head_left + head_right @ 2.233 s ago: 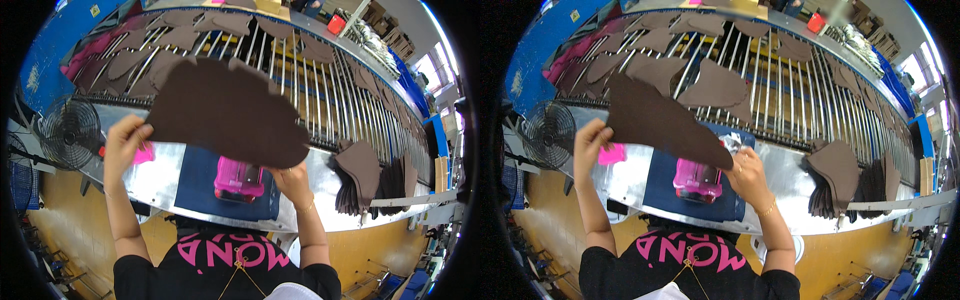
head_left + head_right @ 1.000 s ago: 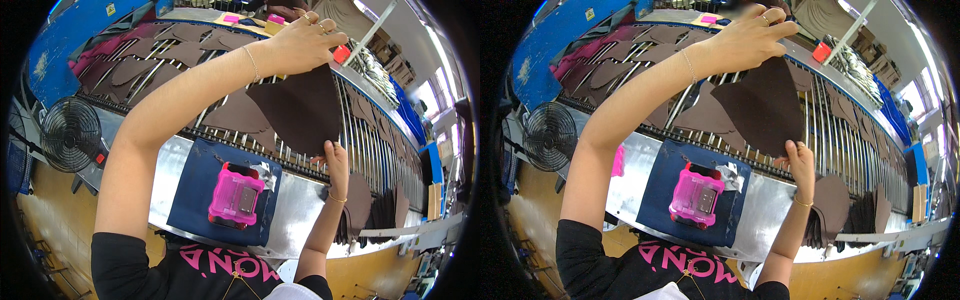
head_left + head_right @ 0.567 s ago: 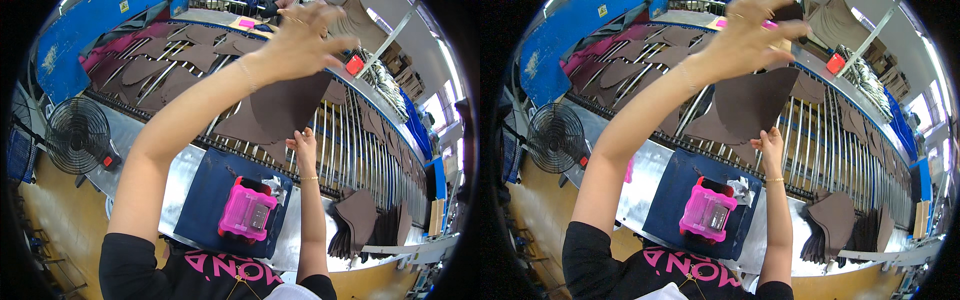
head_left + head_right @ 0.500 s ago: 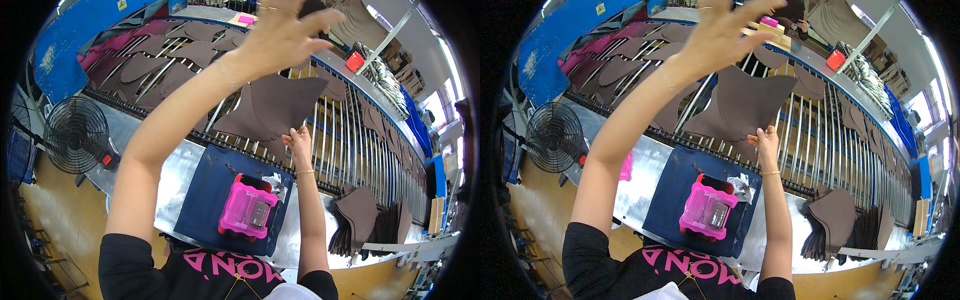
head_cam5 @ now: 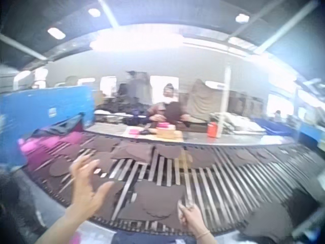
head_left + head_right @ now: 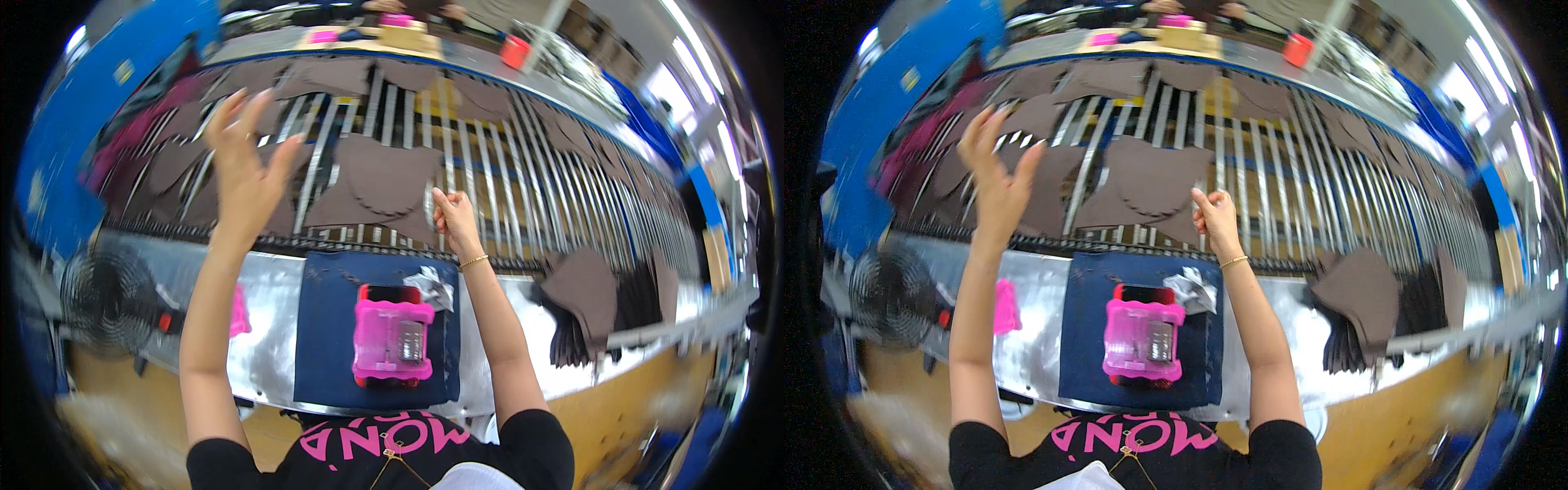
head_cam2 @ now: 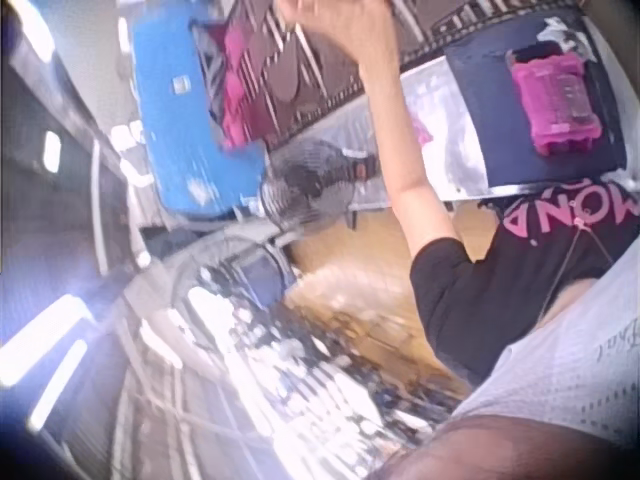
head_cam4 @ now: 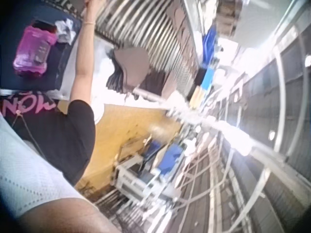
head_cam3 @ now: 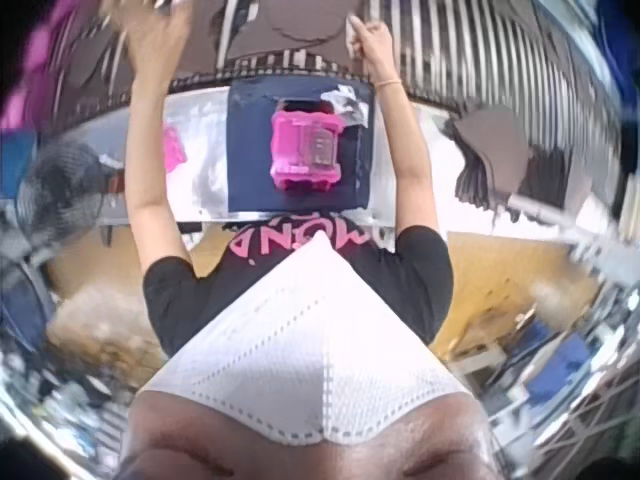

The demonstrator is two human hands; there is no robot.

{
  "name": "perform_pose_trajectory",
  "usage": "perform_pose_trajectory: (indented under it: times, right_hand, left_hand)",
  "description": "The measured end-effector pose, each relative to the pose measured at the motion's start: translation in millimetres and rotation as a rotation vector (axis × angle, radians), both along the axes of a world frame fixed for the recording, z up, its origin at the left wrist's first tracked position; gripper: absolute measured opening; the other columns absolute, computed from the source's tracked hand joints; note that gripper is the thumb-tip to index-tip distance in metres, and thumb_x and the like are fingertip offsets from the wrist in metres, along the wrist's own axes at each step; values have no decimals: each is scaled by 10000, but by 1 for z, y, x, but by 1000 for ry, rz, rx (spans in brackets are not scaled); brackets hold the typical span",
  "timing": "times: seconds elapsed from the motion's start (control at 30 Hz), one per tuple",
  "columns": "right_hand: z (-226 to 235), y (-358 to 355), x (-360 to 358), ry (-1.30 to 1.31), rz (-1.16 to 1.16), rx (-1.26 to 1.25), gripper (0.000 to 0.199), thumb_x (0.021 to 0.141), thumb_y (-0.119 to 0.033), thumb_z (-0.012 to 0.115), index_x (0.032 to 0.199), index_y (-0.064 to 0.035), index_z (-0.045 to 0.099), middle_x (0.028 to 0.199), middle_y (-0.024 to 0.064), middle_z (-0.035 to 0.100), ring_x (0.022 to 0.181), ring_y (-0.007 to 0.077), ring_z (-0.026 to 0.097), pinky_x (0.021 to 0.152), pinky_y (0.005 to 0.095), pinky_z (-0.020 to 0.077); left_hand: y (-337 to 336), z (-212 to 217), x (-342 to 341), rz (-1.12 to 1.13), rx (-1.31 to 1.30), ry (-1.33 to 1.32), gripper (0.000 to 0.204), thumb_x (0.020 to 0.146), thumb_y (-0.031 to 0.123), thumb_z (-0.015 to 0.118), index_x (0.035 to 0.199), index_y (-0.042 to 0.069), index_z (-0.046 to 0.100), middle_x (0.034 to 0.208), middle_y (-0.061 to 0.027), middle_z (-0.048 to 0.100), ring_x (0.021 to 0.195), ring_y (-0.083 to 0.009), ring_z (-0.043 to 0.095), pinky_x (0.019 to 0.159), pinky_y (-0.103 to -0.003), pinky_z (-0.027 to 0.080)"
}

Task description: The person repeatedly picks up brown fabric pieces from a conveyor belt and stacks them on a nearby table. The person handles the pieces one at a time, placing them in a growing pile.

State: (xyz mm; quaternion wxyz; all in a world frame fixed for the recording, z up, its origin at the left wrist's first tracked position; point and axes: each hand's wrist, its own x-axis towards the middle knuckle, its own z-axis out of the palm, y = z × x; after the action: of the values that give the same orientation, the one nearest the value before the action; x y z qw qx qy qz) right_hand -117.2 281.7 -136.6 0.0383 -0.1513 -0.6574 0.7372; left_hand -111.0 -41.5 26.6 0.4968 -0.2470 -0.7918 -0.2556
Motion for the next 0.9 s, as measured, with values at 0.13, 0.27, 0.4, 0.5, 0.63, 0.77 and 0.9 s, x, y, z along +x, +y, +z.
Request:
perform_pose_trajectory:
  times: [0.13, 0.27, 0.4, 0.5, 0.63, 0.77, 0.9]
  right_hand:
    - [42, 75, 80, 168, -280, 283, 318, 843, -242, 701, 923, -59, 454, 609, 66, 568, 422, 93, 503, 371, 218, 374]
    - [41, 204, 197, 29, -759, 1289, 270, 799, -234, 706, 895, -1, 609, 761, 150, 649, 743, 284, 636, 668, 383, 498]
    - [21, 282, 297, -643, -853, 1401, 426, 731, -321, 759, 1019, -29, 644, 1011, 180, 647, 992, 345, 601, 844, 418, 485]
    - [15, 300, 312, -797, -796, 1174, 526, 679, -384, 795, 1044, -35, 651, 1084, 195, 623, 1041, 353, 588, 873, 418, 479]
    - [11, 314, 310, -858, -766, 1095, 649, 621, -453, 826, 1082, -37, 639, 1170, 192, 602, 1077, 343, 581, 899, 446, 471]
    - [27, 331, 305, -883, -657, 1172, 635, 605, -423, 838, 1058, -32, 623, 1121, 210, 622, 1070, 353, 590, 877, 436, 486]
    - [39, 325, 284, -743, -657, 1194, 431, 662, -266, 803, 932, -10, 586, 991, 238, 651, 960, 368, 631, 809, 428, 518]
  left_hand:
    - [-2, -20, 17, -21, 46, -44, 523, 845, 127, 684, 1305, 48, 449, 1322, -149, 392, 1242, -290, 369, 994, -369, 335]
    - [-24, -54, 17, -262, 230, -279, 290, 978, 125, 478, 1245, 12, 487, 860, -58, 580, 799, -141, 522, 802, -251, 415]
    - [-23, -77, 21, -293, 228, -580, 258, 999, 213, 440, 1049, 11, 592, 678, -33, 563, 716, -127, 486, 720, -240, 391]
    - [-16, -81, 25, -344, 116, -546, 337, 1008, 262, 411, 938, 9, 623, 608, -30, 554, 727, -140, 464, 708, -262, 377]
    - [-2, -73, 38, -325, -10, -475, 372, 1010, 276, 394, 920, 9, 637, 586, -24, 562, 777, -168, 447, 766, -307, 371]
    - [-6, -71, 47, -321, -43, -489, 349, 1006, 240, 406, 907, 0, 640, 587, -28, 559, 754, -162, 465, 746, -300, 384]
    - [0, -68, 55, -355, -29, -517, 316, 983, 219, 445, 895, 1, 655, 575, -23, 559, 729, -168, 462, 755, -311, 386]
